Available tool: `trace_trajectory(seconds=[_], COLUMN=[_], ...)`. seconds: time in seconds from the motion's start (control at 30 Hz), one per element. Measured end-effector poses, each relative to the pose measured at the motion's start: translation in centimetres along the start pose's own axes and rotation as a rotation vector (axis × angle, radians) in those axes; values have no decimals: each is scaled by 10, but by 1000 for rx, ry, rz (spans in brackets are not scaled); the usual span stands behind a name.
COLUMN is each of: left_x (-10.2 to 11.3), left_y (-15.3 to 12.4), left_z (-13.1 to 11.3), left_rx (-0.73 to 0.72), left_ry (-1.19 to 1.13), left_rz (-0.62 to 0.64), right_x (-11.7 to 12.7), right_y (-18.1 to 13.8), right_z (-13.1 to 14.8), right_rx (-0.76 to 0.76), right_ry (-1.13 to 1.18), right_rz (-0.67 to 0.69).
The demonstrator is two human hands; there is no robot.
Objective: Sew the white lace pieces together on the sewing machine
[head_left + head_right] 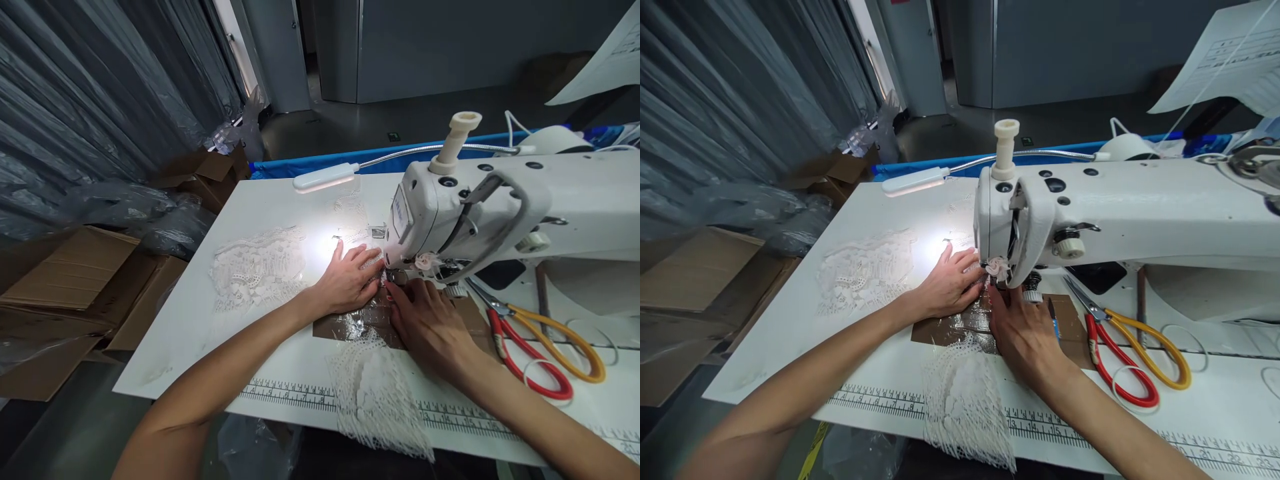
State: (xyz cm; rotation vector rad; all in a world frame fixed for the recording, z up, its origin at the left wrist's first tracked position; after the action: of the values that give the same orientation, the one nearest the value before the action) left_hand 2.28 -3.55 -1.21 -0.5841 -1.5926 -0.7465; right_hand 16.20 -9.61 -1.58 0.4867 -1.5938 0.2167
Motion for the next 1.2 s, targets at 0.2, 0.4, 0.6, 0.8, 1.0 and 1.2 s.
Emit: trace_trajectory(seconds=[0.2, 0.4, 0.6, 0.8, 1.0, 1.2], left_x=[1, 2, -1, 0, 1, 2], left_y=[-1, -6, -6, -7, -7, -7], left_z=[0, -7, -11, -10, -9, -8], left_rx=[15, -102, -187, -218, -226, -212], left_ry=[-20, -39, -41, -36, -59, -88], left_rz=[-31, -201, -186, -248, -257, -227], right_x=[2, 0, -4, -3, 2, 2], right_y=[-1, -6, -11, -10, -8, -9], right_z=[6, 4, 3, 5, 7, 7], right_rx=[-38, -75, -95, -122, -120, -134], right_ry=[-38, 23, 58, 10, -25, -18], right_rz=[-24, -63, -77, -40, -30, -22])
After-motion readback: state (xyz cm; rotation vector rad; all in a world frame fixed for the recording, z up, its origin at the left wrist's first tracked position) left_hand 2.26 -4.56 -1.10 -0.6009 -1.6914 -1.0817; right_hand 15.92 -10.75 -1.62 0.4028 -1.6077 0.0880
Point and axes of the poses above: each hand's wrist, its own y-axis towards the middle knuckle, its own x-axis out of the back of the hand, z = x × y, the point moved 4 cm from there along y, towards the middle knuckle, and after that the axes turned 4 degrees about z, right-handed, at the moved point
